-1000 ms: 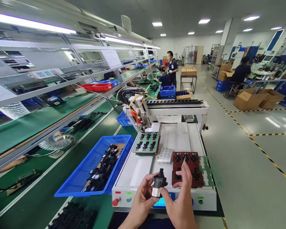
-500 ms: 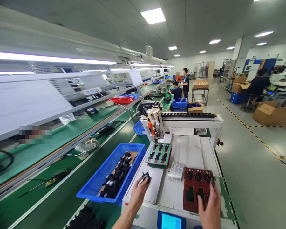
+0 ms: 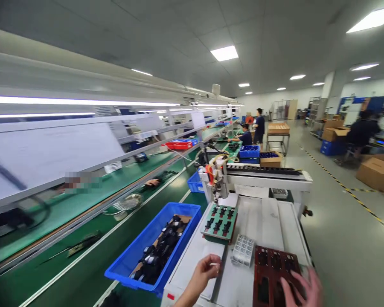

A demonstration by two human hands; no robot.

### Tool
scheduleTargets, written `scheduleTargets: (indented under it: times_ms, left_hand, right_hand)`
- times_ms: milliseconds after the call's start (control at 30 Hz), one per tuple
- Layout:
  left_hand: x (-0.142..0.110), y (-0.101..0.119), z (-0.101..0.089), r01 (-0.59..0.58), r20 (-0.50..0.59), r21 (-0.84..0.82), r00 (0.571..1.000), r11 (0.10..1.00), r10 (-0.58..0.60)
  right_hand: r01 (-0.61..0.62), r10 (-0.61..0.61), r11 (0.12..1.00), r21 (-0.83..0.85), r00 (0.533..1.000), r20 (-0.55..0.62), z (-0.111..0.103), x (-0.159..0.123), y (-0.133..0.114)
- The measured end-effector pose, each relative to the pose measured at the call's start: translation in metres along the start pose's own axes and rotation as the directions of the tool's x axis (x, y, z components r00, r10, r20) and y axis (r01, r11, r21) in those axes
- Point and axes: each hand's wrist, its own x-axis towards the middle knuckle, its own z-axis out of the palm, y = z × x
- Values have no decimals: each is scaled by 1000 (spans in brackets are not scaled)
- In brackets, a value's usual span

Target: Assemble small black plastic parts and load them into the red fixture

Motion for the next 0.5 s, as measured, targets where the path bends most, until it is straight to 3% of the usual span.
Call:
scheduleTargets:
  times_ms: [67,167,233,300,433,500]
  left_hand:
    - [-26,-14,40,32,280,41,959,999,-42]
    - [-54,-16,82,46,563,30,825,998,-55]
    - [-63,-13,97,61,613,15,788,998,-57]
    - [-68,-11,103,98,626,-10,777,995,-70]
    - [-79,-9,94,311,674,-215,733,926,-90]
    - [-85,-4,88,381,678,-285,729,879,-95]
  right_hand:
    - [-64,53,992,106,993,102,13,-9,-41]
    - [-112,66,965,237,979,193,38,-20,-85]
    - [-132,72,955,264,972,222,49,-25,-100]
    - [-143,75,948,284,969,235,53,-29,-109]
    - [-163,55,930,330,948,313,50,-39,-115]
    - [-112,11,945,307,950,311,45,-43,-116]
